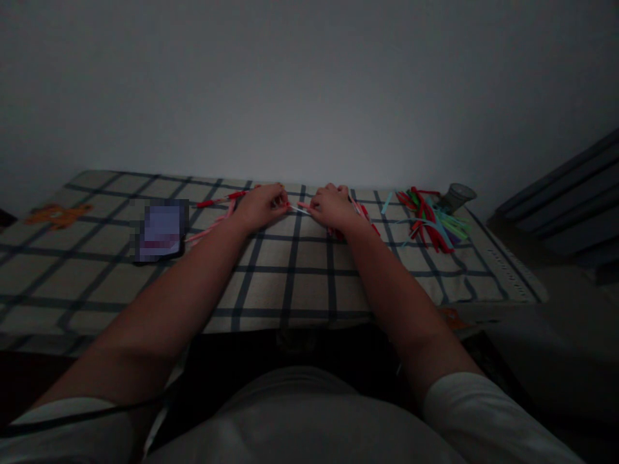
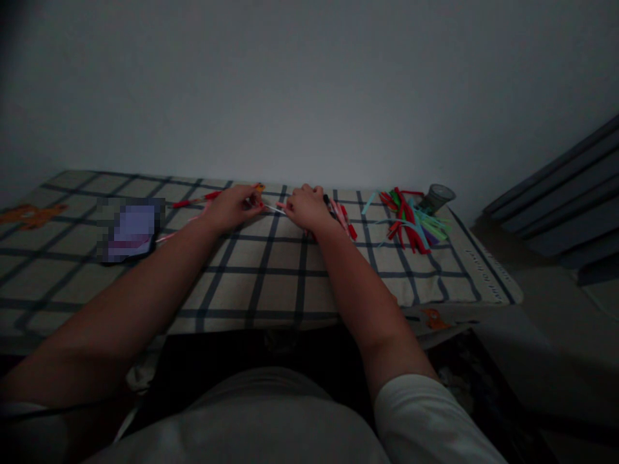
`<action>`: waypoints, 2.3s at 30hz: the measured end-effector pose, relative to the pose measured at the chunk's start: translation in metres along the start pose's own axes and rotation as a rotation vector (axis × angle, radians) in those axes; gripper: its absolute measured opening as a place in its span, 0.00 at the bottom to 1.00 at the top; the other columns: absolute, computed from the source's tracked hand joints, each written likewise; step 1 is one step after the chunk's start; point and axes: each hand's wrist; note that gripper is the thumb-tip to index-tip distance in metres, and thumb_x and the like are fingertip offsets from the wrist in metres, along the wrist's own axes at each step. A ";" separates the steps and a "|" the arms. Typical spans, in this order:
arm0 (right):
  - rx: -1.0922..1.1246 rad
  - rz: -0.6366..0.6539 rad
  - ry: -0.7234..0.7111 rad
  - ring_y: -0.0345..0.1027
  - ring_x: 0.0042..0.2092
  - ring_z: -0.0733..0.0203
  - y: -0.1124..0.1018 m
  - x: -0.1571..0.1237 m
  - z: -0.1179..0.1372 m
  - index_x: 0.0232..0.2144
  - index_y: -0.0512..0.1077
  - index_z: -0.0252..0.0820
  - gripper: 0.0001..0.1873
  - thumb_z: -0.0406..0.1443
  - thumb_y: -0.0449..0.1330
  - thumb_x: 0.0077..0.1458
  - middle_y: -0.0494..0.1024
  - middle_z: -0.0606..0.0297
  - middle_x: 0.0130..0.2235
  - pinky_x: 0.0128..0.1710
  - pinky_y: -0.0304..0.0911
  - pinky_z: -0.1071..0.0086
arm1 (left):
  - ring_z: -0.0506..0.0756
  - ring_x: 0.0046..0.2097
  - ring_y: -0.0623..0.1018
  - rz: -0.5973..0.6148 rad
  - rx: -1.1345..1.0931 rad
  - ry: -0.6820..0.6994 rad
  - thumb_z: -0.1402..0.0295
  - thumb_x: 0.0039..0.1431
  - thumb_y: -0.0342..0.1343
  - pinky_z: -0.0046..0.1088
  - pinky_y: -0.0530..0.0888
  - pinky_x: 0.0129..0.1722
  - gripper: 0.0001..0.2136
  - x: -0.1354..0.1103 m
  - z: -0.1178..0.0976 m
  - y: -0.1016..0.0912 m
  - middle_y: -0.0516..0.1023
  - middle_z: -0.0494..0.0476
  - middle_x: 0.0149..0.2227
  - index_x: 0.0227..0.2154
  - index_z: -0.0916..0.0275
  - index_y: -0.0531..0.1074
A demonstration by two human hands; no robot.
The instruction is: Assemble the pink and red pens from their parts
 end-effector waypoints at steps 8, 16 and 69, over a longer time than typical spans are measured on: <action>0.005 0.004 -0.007 0.64 0.64 0.38 -0.001 0.000 0.001 0.54 0.88 0.41 0.26 0.45 0.51 0.82 0.84 0.45 0.61 0.58 0.52 0.49 | 0.58 0.43 0.82 -0.008 -0.035 0.030 0.62 0.66 0.65 0.33 0.76 0.44 0.07 0.000 0.001 0.001 0.86 0.58 0.43 0.42 0.58 0.80; 0.078 -0.080 -0.060 0.65 0.65 0.38 0.007 0.003 -0.001 0.58 0.86 0.44 0.21 0.42 0.55 0.80 0.85 0.48 0.61 0.62 0.51 0.48 | 0.58 0.44 0.84 -0.050 -0.071 0.091 0.63 0.65 0.66 0.32 0.77 0.45 0.07 0.003 0.008 0.010 0.86 0.57 0.42 0.41 0.59 0.81; -0.012 -0.020 -0.252 0.64 0.71 0.31 0.014 0.002 0.047 0.61 0.83 0.34 0.22 0.36 0.54 0.79 0.81 0.40 0.64 0.67 0.57 0.41 | 0.64 0.48 0.83 -0.017 0.002 0.068 0.65 0.63 0.65 0.41 0.78 0.51 0.04 -0.019 0.002 0.024 0.84 0.60 0.41 0.36 0.57 0.76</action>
Point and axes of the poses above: each hand's wrist, its own x-axis towards the middle knuckle, its own y-axis out of the palm, z = x × y
